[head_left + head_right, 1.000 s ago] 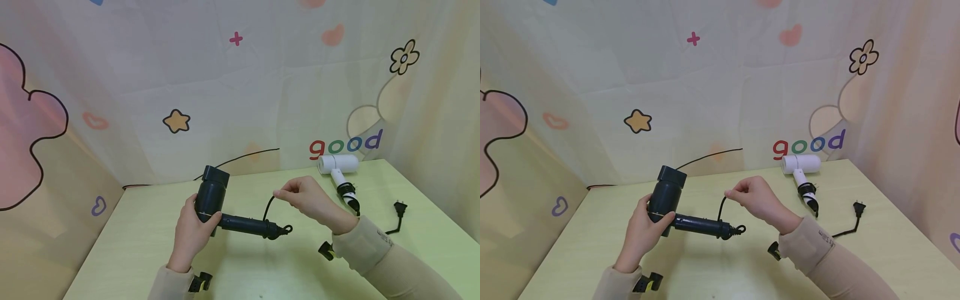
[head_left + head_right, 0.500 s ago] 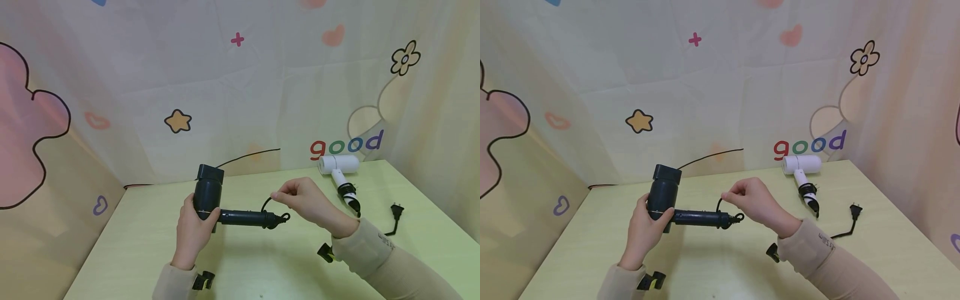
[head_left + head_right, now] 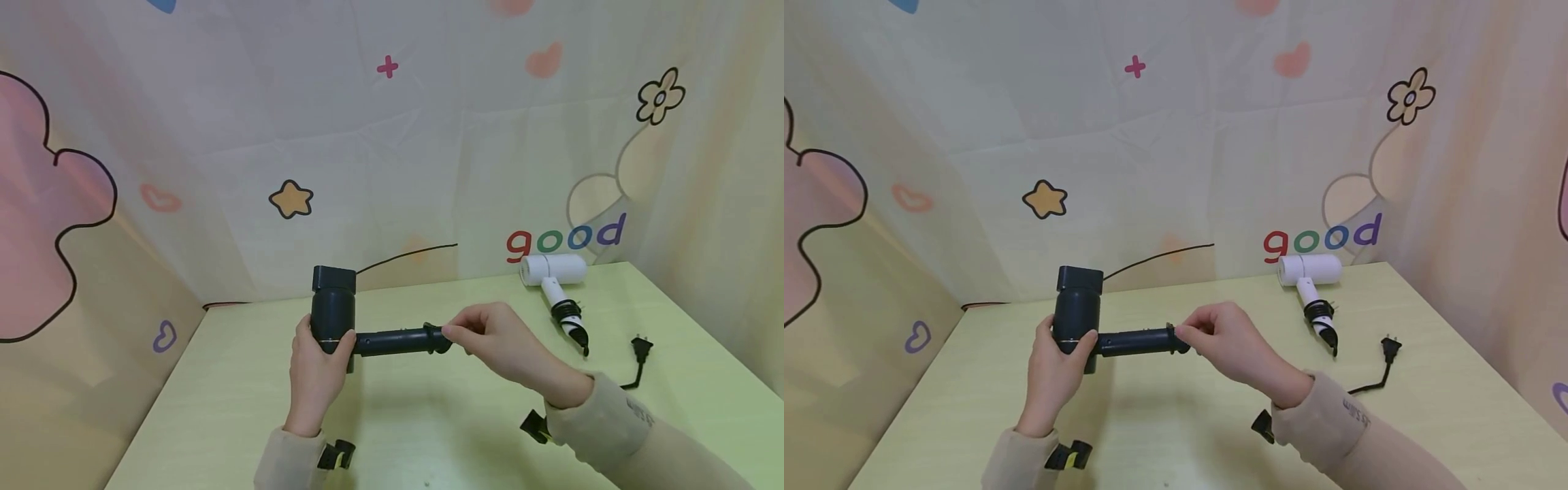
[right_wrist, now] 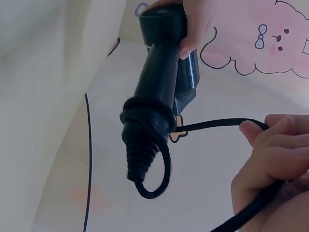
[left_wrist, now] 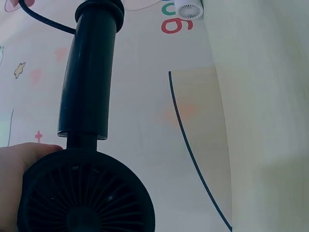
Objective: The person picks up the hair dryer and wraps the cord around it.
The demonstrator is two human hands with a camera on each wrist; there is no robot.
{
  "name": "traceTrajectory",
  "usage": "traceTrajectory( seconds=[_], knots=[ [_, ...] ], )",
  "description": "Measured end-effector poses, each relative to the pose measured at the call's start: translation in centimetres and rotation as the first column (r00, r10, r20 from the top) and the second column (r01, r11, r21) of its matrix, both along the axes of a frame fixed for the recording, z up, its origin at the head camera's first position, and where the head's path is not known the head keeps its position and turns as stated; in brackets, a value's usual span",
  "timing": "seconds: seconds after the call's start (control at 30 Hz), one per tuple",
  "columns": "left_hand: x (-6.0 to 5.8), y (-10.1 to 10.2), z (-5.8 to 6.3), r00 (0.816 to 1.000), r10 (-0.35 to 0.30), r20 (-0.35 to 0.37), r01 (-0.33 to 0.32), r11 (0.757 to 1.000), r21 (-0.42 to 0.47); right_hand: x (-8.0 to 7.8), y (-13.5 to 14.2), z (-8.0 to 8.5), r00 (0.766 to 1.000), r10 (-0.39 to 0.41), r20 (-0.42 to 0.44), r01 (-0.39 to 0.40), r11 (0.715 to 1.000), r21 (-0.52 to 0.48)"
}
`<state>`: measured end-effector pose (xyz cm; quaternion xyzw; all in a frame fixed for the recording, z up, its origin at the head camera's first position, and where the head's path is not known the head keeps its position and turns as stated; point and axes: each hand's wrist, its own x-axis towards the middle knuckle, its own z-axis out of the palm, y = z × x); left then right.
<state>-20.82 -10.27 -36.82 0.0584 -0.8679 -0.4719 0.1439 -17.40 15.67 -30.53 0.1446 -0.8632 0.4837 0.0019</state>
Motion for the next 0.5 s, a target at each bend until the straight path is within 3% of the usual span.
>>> traceTrajectory(
  seconds=[0.5],
  knots=[
    [-0.5, 0.0, 0.8, 1.0, 0.014, -0.016, -0.013, 0.994, 0.104, 1.1, 0.2, -2.0, 0.992, 0.124, 0.033, -0.124, 0.992, -0.012]
  ],
)
